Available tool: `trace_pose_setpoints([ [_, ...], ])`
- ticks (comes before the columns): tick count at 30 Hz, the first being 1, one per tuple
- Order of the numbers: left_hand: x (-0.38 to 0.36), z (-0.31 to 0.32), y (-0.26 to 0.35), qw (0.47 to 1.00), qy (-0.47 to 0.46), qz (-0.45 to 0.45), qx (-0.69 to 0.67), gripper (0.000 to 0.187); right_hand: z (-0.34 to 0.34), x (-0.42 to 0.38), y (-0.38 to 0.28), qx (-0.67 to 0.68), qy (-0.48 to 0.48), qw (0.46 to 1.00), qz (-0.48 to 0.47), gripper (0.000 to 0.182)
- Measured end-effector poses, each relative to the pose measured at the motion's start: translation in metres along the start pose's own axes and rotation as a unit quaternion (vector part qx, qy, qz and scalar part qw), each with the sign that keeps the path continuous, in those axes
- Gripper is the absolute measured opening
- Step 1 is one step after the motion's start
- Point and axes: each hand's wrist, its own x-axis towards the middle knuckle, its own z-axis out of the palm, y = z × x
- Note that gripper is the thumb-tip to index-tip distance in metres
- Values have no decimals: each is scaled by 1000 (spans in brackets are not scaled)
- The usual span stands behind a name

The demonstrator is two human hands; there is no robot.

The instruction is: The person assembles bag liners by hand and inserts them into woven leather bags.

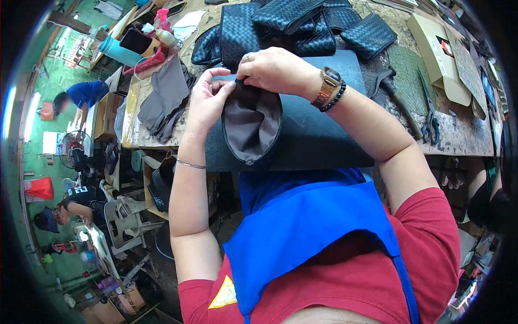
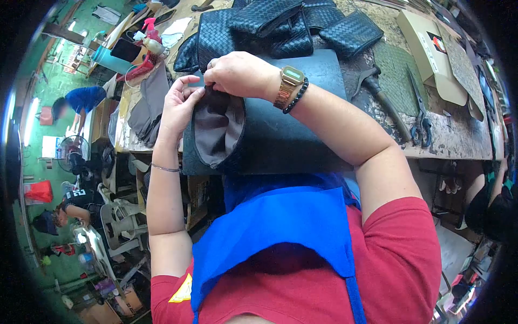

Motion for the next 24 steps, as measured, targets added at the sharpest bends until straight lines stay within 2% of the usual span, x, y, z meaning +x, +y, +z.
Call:
trace_pose_setpoints([
  [7, 0, 2, -1, 1000, 19, 10, 11, 22, 0, 2, 4, -29, 3, 999, -36, 11],
  [10, 1, 4, 0, 991, 37, 62, 109, 15, -7, 0, 0, 17, -17, 1000, -19, 10],
  [13, -9, 17, 18, 956, 59, 73, 276, 8, -9, -4, -1, 52, -20, 998, -28, 8],
  [19, -19, 21, 25, 951, 47, 109, 284, 11, -3, -4, 7, 66, 3, 998, 7, 11],
  [22, -16, 19, 17, 942, 53, 177, 280, 13, -5, -5, 7, 106, 12, 994, 26, 11],
  [24, -18, 17, 17, 946, 52, 143, 287, 14, -2, -6, 10, 134, 32, 990, 28, 13],
])
